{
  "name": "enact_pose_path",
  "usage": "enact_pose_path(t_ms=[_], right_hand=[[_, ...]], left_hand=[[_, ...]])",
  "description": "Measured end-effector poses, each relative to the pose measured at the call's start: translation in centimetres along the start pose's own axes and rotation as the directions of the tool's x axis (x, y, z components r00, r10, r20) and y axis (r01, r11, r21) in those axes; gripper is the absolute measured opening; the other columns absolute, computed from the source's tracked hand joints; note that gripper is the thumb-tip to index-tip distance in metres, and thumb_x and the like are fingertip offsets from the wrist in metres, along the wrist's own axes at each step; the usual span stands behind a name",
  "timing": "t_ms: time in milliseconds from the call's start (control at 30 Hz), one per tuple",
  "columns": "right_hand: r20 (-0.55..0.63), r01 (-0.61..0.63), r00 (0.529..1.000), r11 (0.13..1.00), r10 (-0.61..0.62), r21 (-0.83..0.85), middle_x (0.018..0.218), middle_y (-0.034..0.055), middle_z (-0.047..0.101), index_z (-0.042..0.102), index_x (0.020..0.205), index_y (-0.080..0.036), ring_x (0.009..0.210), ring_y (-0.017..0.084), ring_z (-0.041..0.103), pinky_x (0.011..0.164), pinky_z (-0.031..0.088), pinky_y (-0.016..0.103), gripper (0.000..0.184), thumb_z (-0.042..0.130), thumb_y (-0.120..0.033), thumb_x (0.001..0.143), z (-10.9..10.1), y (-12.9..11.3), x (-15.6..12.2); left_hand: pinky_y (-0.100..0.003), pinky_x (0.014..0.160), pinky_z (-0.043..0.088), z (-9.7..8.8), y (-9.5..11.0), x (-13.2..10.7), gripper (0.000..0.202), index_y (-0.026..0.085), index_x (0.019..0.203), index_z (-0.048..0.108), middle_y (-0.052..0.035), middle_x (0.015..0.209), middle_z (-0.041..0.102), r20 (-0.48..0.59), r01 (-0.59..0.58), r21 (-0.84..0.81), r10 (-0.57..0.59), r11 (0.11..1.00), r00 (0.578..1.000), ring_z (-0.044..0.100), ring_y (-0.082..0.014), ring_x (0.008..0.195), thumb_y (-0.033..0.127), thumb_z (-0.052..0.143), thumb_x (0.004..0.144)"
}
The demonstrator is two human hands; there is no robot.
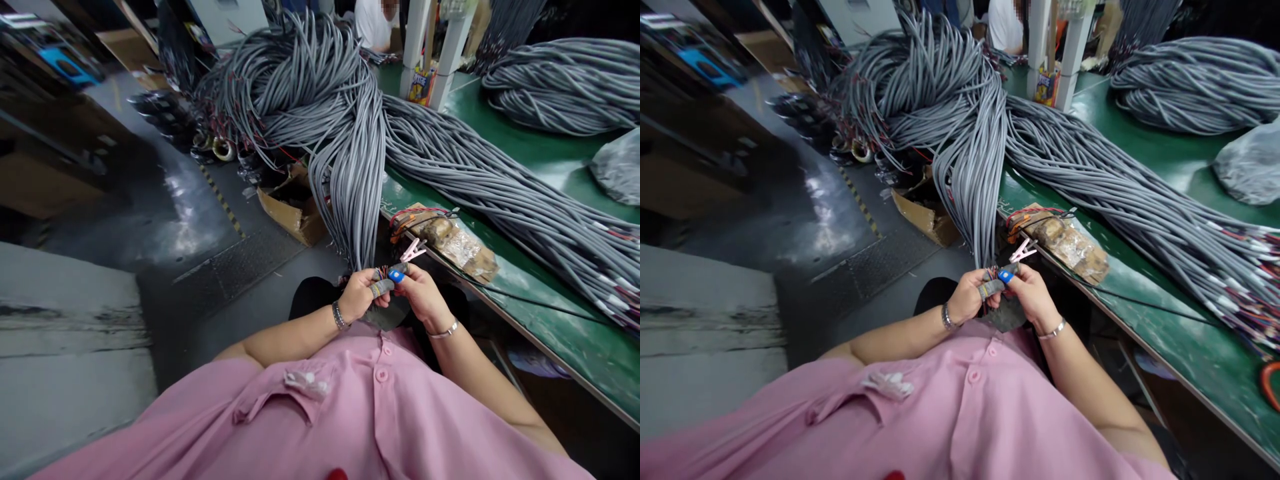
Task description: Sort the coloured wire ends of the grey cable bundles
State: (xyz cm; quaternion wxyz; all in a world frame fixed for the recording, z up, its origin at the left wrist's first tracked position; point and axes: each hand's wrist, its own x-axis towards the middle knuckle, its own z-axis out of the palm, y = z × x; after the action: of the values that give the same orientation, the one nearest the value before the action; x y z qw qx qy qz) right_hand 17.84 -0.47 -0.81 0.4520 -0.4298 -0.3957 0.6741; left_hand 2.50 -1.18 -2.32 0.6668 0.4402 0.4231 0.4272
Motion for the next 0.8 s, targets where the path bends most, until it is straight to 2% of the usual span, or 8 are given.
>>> enact_pose_path(t_ms=[67, 233, 333, 467, 800], right_hand=[[-0.024, 0.022, 0.999, 1.0, -0.022, 0.004, 0.062, -0.0033, 0.059, 0.063, 0.072, -0.018, 0.054, 0.009, 0.047, 0.055, 0.037, 0.024, 0.025, 0.079, -0.038, 0.07, 0.11, 0.1, 0.1], [-0.167, 0.077, 0.984, 0.996, -0.067, 0.05, 0.06, -0.005, 0.054, 0.061, 0.068, -0.02, 0.054, 0.009, 0.043, 0.055, 0.037, 0.024, 0.025, 0.079, -0.036, 0.067, -0.05, 0.79, 0.28], [-0.117, 0.055, 0.992, 0.996, -0.046, 0.076, 0.059, -0.005, 0.053, 0.06, 0.07, -0.02, 0.054, 0.009, 0.043, 0.055, 0.038, 0.025, 0.027, 0.078, -0.04, 0.069, -0.12, 0.7, 0.22], [-0.014, 0.007, 1.0, 0.999, -0.007, 0.035, 0.065, -0.0024, 0.06, 0.065, 0.076, -0.018, 0.056, 0.01, 0.048, 0.057, 0.038, 0.025, 0.027, 0.079, -0.04, 0.069, 0.05, 0.2, 0.07], [-0.077, 0.032, 0.997, 0.996, -0.025, 0.08, 0.065, -0.0031, 0.059, 0.064, 0.073, -0.019, 0.057, 0.01, 0.047, 0.058, 0.041, 0.025, 0.027, 0.081, -0.04, 0.067, -0.13, 0.79, -0.14]], left_hand=[[-0.02, 0.044, 0.046, -0.05, 0.01, -0.04, 0.037, 0.012, 0.071, 0.059, -0.0008, 0.054, 0.063, -0.009, 0.003, 0.003, -0.003, 1.0, 1.0, 0.058, -0.0097, 0.043, 0.046, 0.074, 0.073], [-0.02, 0.043, 0.046, -0.16, 0.06, -0.07, 0.039, 0.013, 0.071, 0.058, -0.0006, 0.056, 0.063, -0.049, 0.019, -0.014, -0.019, 1.0, 0.999, 0.058, -0.0097, 0.043, 0.049, 0.075, 0.071], [-0.02, 0.043, 0.045, -0.04, 0.12, -0.1, 0.039, 0.013, 0.069, 0.058, -0.0007, 0.055, 0.063, -0.044, 0.019, -0.008, -0.02, 1.0, 0.999, 0.057, -0.0094, 0.042, 0.048, 0.075, 0.071], [-0.019, 0.041, 0.043, 0.09, 0.16, -0.19, 0.037, 0.013, 0.069, 0.058, -0.0005, 0.053, 0.062, -0.016, 0.004, 0.012, -0.004, 1.0, 1.0, 0.057, -0.0095, 0.041, 0.046, 0.074, 0.072], [-0.02, 0.042, 0.043, 0.02, 0.26, -0.2, 0.037, 0.013, 0.068, 0.058, -0.0003, 0.054, 0.063, -0.076, 0.005, -0.059, -0.01, 0.998, 0.997, 0.055, -0.009, 0.041, 0.045, 0.075, 0.071]])
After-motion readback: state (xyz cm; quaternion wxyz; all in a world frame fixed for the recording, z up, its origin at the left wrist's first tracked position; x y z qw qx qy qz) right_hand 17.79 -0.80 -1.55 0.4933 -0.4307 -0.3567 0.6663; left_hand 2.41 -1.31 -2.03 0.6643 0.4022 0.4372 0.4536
